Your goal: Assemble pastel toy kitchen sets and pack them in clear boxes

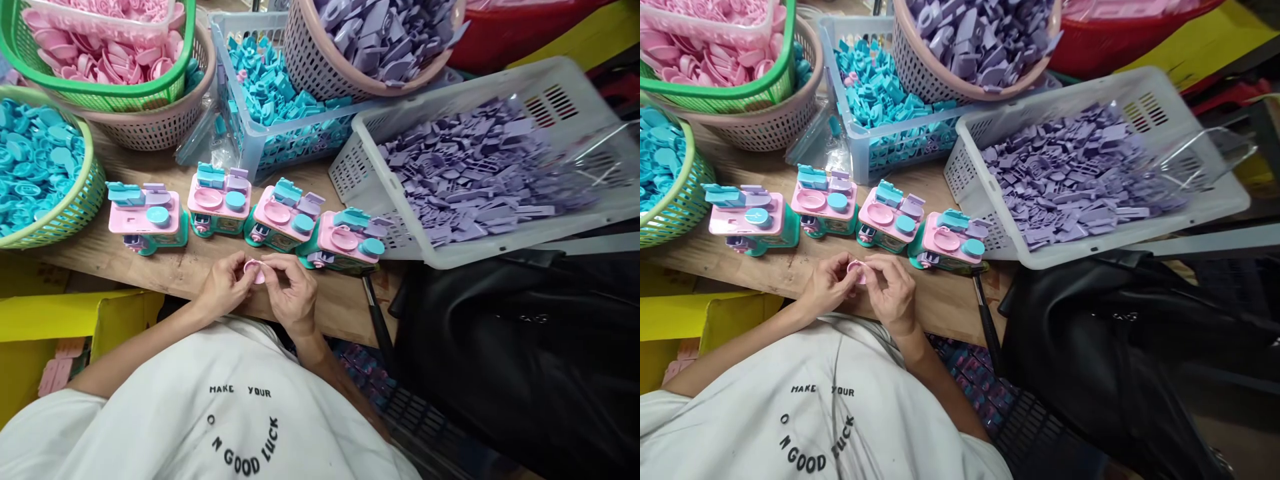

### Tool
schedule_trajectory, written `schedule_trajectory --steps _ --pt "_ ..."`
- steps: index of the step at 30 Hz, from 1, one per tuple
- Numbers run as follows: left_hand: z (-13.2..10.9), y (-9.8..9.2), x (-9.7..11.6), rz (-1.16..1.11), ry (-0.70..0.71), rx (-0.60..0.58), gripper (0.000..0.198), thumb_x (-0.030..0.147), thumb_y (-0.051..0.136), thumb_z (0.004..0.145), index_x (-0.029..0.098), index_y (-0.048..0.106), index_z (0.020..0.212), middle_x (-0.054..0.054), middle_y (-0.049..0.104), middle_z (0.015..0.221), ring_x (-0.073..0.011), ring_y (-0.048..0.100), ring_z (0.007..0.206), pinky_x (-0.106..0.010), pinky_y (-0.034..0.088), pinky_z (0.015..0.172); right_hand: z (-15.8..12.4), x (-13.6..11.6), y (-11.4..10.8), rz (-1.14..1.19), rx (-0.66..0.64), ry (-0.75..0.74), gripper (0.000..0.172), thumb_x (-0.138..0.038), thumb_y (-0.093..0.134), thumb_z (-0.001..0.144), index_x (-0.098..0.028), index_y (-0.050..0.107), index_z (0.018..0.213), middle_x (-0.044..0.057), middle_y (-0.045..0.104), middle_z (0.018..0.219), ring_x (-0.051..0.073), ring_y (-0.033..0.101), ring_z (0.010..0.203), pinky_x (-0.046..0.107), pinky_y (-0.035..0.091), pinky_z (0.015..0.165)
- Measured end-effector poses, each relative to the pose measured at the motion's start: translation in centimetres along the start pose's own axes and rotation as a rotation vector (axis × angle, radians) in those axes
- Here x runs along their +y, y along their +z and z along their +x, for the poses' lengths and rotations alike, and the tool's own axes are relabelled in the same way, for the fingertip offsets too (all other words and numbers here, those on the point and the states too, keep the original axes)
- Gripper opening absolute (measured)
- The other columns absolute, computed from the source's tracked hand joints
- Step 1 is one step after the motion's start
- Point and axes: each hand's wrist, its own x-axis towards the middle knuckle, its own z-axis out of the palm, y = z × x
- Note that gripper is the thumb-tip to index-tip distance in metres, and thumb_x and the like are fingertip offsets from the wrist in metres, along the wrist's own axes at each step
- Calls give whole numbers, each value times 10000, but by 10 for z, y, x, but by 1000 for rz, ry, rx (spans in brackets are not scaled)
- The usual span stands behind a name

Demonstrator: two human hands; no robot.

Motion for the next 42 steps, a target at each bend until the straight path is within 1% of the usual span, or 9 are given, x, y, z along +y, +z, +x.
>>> schedule_trajectory --steps 2,5,15,21,29,32,35,39,42 --pt "-3 2 2 144 114 53 226 345 519 886 174 518 738 38 492 608 -83 466 511 -198 367 510 1 -5 3 3 -15 -12 62 -163 604 934 -213 636 914 42 735 941 152 706 893 283 578 819" --pt "-6 3 4 300 196 91 209 304 480 894 176 519 734 35 483 596 -86 427 515 -210 337 523 0 -7 5 2 -23 9 78 -173 580 947 -218 630 909 38 745 923 151 716 868 283 589 801" --pt "-7 0 1 447 247 113 183 278 439 902 198 476 741 40 450 556 -93 370 467 -220 292 508 -3 -8 3 -27 -73 22 68 -192 577 948 -214 634 921 62 767 969 169 740 890 294 604 814" --pt "-9 -2 -1 615 251 103 171 269 416 917 206 490 776 2 547 576 -131 483 481 -235 303 508 -2 -13 2 -78 -105 -14 58 -172 587 947 -208 622 917 68 771 975 163 744 901 276 597 820" --pt "-10 1 0 978 147 21 164 235 390 960 175 543 955 -96 710 751 -235 679 639 -286 365 539 -2 -22 11 -261 -104 -83 107 -136 548 955 -198 623 911 67 775 953 165 744 831 259 572 750" --pt "-8 -2 0 1012 94 3 183 235 379 972 157 544 991 -123 722 783 -256 694 660 -301 397 562 0 -22 20 -327 -97 -103 137 -131 536 958 -192 637 889 63 777 935 174 738 803 287 564 793" --pt "-6 -5 -3 1011 50 66 184 251 392 965 155 548 979 -130 709 748 -266 686 639 -303 393 555 2 -17 25 -196 -118 -44 137 -178 544 966 -207 649 883 56 778 946 181 735 856 323 564 882" --pt "-7 -6 -12 965 121 156 166 287 425 943 178 550 942 -95 682 695 -232 651 594 -281 370 533 1 -10 26 20 -131 61 129 -260 553 975 -227 668 927 58 770 1007 175 731 937 313 588 853" --pt "-9 -4 -17 901 122 200 159 266 423 931 178 555 928 -62 638 632 -198 591 525 -271 358 524 0 -8 30 -32 -109 -6 155 -255 539 978 -230 670 899 57 772 964 186 733 905 373 570 922"
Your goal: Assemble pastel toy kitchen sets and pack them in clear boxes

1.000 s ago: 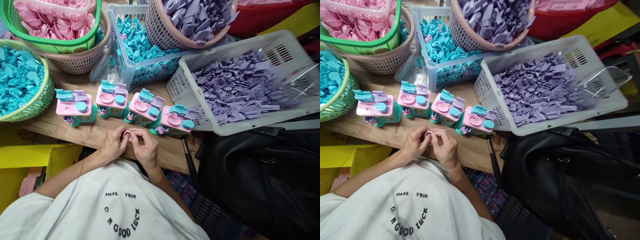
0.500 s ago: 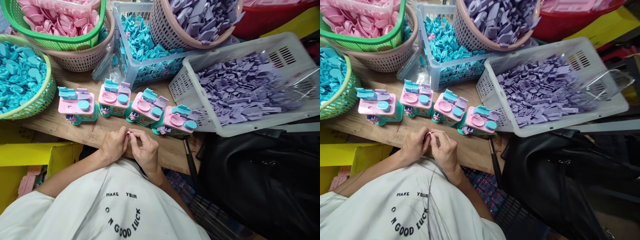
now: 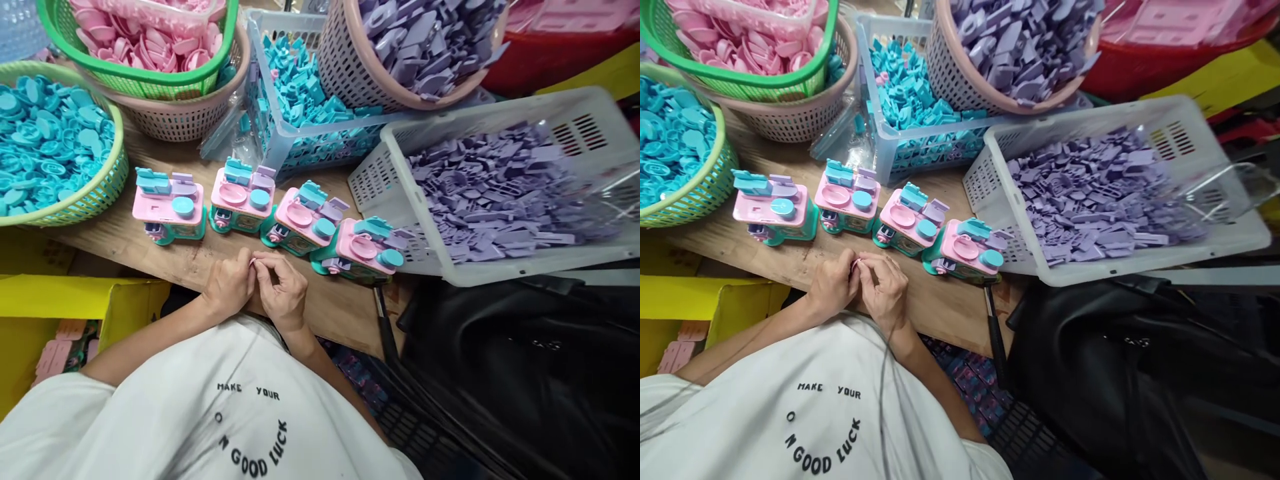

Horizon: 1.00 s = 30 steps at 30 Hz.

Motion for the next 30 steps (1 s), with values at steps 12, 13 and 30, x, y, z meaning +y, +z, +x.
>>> schedule_trajectory --steps 12,13,30 --pt "-37 -77 -45 -934 -302 280 248 395 568 858 174 533 751 22 550 679 -104 525 619 -216 443 591 35 -40 40 -79 -131 -641 202 -210 625 946 -262 668 1136 47 747 1074 211 646 1085 382 479 937" --pt "-38 -86 -51 -954 -284 290 267 416 573 862 168 558 766 15 566 699 -107 536 641 -219 454 612 44 -44 47 -93 -144 -673 147 -225 616 957 -270 682 1080 31 756 1067 206 649 1080 386 454 940" --pt "19 -91 -128 -811 -289 449 355 328 461 967 110 625 1194 -128 689 1225 -210 646 1129 -345 470 1043 113 -59 95 -330 -431 -834 168 -164 497 1009 -246 640 978 14 757 972 233 591 1059 430 290 921"
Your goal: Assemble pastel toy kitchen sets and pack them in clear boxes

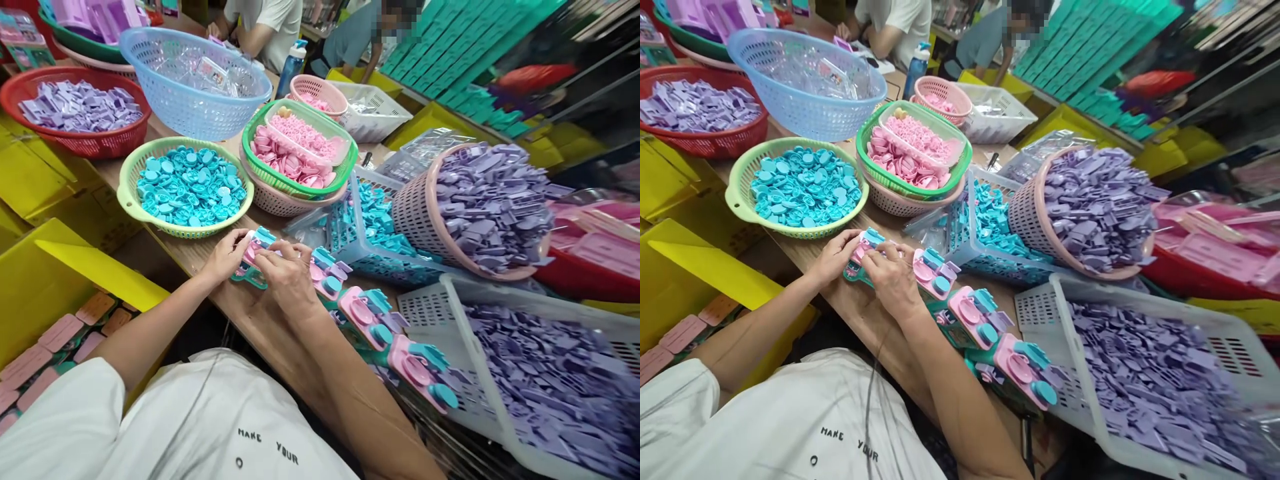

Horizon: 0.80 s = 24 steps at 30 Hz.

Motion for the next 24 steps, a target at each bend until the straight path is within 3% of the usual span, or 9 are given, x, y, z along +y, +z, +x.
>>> schedule_trajectory --steps 7,14,24 --pt "-6 5 -4 7 28 51 356 353 439 962 141 575 1215 -111 664 1242 -200 636 1131 -350 475 1027 9 -4 -5 -30 -109 -27 168 -136 473 1004 -230 610 985 23 730 968 230 573 963 409 332 861" --pt "-8 4 -5 104 93 78 377 357 484 904 160 536 1222 -119 642 1219 -232 623 1139 -407 472 1038 10 -13 -10 -42 -109 54 142 -94 550 937 -203 626 988 35 737 1012 229 590 985 398 350 963" --pt "-6 12 -10 38 115 128 418 399 511 836 159 551 1176 -131 645 1190 -272 633 1102 -442 491 1000 9 -14 -15 -28 -158 76 83 -131 577 915 -181 643 906 55 721 920 233 601 941 380 431 920"
